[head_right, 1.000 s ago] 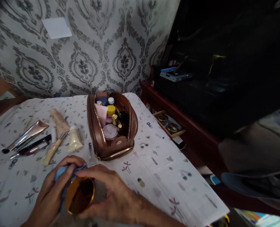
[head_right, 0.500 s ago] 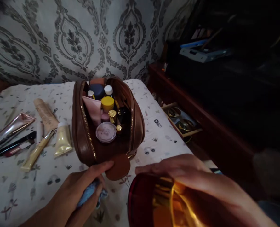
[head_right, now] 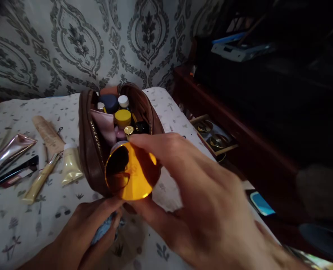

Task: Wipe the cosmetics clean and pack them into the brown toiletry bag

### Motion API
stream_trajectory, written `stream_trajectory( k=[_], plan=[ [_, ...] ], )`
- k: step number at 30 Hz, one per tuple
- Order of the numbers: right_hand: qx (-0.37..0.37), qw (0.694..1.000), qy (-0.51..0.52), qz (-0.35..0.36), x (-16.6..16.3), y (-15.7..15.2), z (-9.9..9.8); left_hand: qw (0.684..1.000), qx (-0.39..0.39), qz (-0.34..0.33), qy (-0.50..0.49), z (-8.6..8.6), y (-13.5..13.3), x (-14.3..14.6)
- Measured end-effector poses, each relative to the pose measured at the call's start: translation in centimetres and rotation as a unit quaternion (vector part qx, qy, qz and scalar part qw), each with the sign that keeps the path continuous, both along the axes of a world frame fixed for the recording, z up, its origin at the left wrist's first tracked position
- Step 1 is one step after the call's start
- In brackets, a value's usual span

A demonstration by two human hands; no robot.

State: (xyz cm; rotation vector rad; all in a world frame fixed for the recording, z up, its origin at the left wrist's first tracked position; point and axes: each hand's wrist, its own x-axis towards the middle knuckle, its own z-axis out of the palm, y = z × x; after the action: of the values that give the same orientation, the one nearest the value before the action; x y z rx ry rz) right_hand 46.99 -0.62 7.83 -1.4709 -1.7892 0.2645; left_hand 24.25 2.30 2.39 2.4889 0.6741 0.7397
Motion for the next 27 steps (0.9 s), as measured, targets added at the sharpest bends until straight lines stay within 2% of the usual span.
stream_trajectory(
  k=[3, 5, 8, 10, 18, 22, 27],
  plan=[
    [-0.005, 0.997, -0.057, 0.057, -1.3, 0.9, 1.7, 0.998, 0.047, 0.006, 0.050, 1.2, 0.1, -0.1],
    [-0.015, 0.994, -0.075, 0.075, -1.5, 1.3, 1.6, 0.987, 0.118, 0.030, 0.104, 1.8, 0.1, -0.4],
    [-0.047, 0.992, -0.088, 0.080, -1.3, 1.4, 1.0, 0.954, 0.234, 0.072, 0.171, 2.4, 0.0, -1.0],
    [-0.069, 0.990, -0.089, 0.079, -1.1, 1.3, 0.9, 0.939, 0.273, 0.072, 0.195, 2.5, 0.0, -1.4],
    [-0.103, 0.986, -0.087, 0.097, -1.0, 1.4, 1.2, 0.939, 0.276, 0.029, 0.202, 2.5, 0.6, -1.7],
    [-0.113, 0.984, -0.091, 0.107, -1.0, 1.6, 1.5, 0.934, 0.294, 0.029, 0.200, 2.2, 0.7, -1.7],
    [-0.064, 0.977, -0.164, 0.123, -1.7, 2.7, 2.5, 0.929, 0.319, 0.044, 0.184, 1.7, 0.7, -1.5]
  ],
)
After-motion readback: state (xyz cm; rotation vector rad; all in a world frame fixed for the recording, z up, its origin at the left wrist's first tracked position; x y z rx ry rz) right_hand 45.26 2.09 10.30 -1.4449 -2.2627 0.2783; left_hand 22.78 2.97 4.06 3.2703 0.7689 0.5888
